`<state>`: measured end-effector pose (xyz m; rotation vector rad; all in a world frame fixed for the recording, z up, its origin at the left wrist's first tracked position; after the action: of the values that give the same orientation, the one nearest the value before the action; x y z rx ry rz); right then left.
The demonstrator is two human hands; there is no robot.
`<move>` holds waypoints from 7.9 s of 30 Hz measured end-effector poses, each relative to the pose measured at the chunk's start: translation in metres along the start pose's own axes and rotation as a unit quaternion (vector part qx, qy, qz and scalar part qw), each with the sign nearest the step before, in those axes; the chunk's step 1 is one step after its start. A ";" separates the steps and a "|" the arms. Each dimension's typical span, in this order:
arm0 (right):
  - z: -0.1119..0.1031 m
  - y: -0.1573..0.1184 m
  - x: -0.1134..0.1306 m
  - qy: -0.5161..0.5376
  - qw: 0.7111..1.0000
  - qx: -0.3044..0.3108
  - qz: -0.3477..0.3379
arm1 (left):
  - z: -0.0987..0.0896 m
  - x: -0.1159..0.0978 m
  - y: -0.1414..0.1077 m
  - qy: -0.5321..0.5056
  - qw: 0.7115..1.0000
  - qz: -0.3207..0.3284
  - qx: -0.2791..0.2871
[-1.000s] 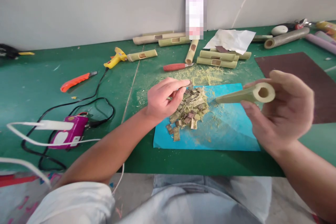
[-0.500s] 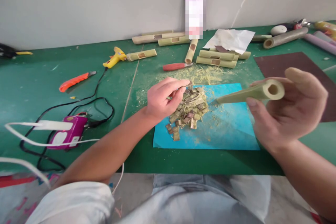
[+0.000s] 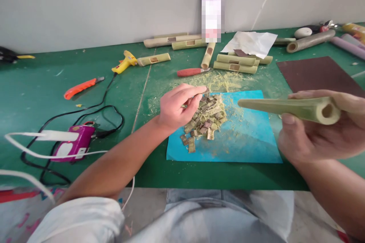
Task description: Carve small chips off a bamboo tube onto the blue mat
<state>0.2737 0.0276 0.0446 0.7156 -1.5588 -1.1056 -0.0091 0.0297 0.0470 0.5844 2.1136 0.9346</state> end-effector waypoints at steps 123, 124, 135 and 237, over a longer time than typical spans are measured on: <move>0.070 -0.064 0.012 -0.249 0.763 0.572 0.169 | 0.034 0.020 -0.019 0.154 0.965 0.007 0.213; 0.070 -0.064 0.012 -0.248 0.762 0.573 0.172 | 0.035 0.018 -0.020 0.144 0.964 0.012 0.221; 0.071 -0.063 0.012 -0.254 0.761 0.570 0.175 | 0.036 0.015 -0.021 0.139 0.962 0.027 0.233; 0.068 -0.059 0.011 -0.218 0.782 0.548 0.203 | 0.034 0.032 -0.017 0.212 0.956 0.019 0.203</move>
<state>0.2004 0.0141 -0.0071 0.8047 -2.6226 0.1015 -0.0042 0.0538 0.0041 0.6737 2.7245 0.6888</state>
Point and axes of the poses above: each hand's wrist, its own y-axis towards the middle knuckle, its own z-axis out of the palm, x = y × z, the point moved 5 cm from there along y, towards the middle knuckle, and after that the axes turned 10 degrees about -z, right-handed, at the moved point
